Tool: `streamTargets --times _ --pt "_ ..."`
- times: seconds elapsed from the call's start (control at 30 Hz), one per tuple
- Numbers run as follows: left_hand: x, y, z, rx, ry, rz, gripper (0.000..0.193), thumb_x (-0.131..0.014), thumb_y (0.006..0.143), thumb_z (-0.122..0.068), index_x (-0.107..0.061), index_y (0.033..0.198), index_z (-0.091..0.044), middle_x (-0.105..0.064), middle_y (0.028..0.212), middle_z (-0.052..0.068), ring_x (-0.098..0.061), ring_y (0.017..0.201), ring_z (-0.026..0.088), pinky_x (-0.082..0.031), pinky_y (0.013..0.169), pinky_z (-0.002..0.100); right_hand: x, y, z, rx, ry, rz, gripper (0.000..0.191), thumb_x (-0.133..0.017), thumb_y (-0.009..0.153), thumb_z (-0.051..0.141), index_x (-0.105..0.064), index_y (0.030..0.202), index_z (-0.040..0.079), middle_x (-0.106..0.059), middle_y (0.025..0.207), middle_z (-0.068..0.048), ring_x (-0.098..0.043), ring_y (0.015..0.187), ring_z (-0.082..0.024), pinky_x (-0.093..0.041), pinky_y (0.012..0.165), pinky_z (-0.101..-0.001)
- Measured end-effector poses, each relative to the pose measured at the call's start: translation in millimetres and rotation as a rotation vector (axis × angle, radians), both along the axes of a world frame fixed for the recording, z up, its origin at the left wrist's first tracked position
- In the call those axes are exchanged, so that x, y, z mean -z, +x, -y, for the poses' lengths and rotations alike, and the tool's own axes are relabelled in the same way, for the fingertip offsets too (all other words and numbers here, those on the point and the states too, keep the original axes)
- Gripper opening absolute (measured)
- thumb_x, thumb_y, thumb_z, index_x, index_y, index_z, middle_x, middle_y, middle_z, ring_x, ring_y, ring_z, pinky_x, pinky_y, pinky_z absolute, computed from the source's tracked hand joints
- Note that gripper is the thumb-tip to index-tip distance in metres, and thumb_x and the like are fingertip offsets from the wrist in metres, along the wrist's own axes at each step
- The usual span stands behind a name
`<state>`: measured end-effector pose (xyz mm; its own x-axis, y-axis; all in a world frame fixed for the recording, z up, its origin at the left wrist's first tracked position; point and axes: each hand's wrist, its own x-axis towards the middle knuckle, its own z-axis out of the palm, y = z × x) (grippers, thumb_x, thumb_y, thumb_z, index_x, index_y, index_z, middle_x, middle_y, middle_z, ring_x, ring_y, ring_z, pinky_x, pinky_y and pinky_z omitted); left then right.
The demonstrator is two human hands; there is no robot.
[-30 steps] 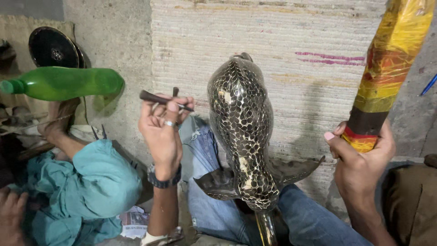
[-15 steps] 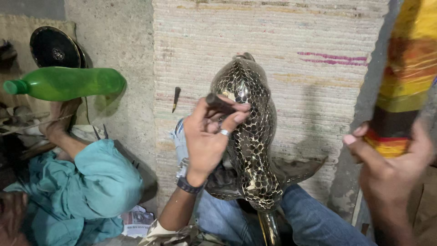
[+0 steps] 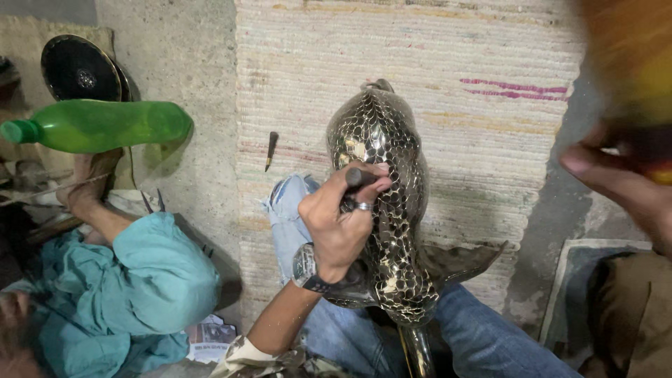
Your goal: The person sits on the floor holding a punch against a brass metal sculpture and repeatedly strikes the punch with a mallet, repositioning the punch on the sculpture's surface between strikes to work the metal detailing.
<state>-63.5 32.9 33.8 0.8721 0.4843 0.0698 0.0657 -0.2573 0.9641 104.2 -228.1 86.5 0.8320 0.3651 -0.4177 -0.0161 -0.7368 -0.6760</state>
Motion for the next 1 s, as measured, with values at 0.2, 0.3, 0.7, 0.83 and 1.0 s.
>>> streamTargets --times 0.2,0.3,0.7,0.83,1.0 --pt "13 -10 1 -0.017 0.167 -0.065 0.014 -0.067 0.092 0.003 -0.071 0.103 -0.004 -0.081 0.095 0.008 -0.079 0.077 0.02 -0.061 0.071 0.029 -57 11 -74 -0.647 -0.149 0.504 0.044 -0.082 0.071 0.009 -0.064 0.111 -0.002 -0.065 0.094 -0.016 -0.069 0.085 -0.028 -0.056 0.073 -0.0378" --pt "20 -12 2 -0.086 0.259 -0.029 0.023 -0.073 0.089 0.0 -0.071 0.112 -0.001 -0.076 0.098 0.013 -0.078 0.086 0.027 -0.06 0.079 0.035 -80 12 -104 -0.882 -0.315 0.693 0.046 -0.082 0.06 0.012 -0.071 0.104 0.008 -0.064 0.086 -0.008 -0.068 0.078 -0.027 -0.053 0.068 -0.04" --pt "19 -8 9 -0.115 0.284 0.076 0.03 -0.072 0.081 0.008 -0.072 0.109 -0.003 -0.074 0.106 0.013 -0.076 0.099 0.029 -0.06 0.091 0.038 -82 13 -134 -0.982 -0.414 0.897 0.039 -0.077 0.062 0.02 -0.068 0.099 0.02 -0.06 0.085 0.004 -0.067 0.077 -0.016 -0.05 0.063 -0.0368" --pt "18 -10 11 -0.116 0.244 0.051 0.028 -0.071 0.083 0.009 -0.073 0.109 -0.002 -0.076 0.103 0.012 -0.077 0.094 0.026 -0.061 0.088 0.037 -83 12 -135 -0.993 -0.446 0.813 0.04 -0.077 0.063 0.023 -0.066 0.101 0.02 -0.059 0.084 0.003 -0.065 0.072 -0.017 -0.049 0.062 -0.035" --pt "22 -15 10 -0.097 0.179 0.038 0.029 -0.066 0.077 0.009 -0.073 0.104 -0.001 -0.075 0.1 0.013 -0.074 0.092 0.027 -0.059 0.085 0.036 -85 13 -134 -0.975 -0.405 0.817 0.037 -0.078 0.065 0.023 -0.066 0.099 0.018 -0.059 0.084 0.001 -0.064 0.069 -0.018 -0.05 0.061 -0.0344"
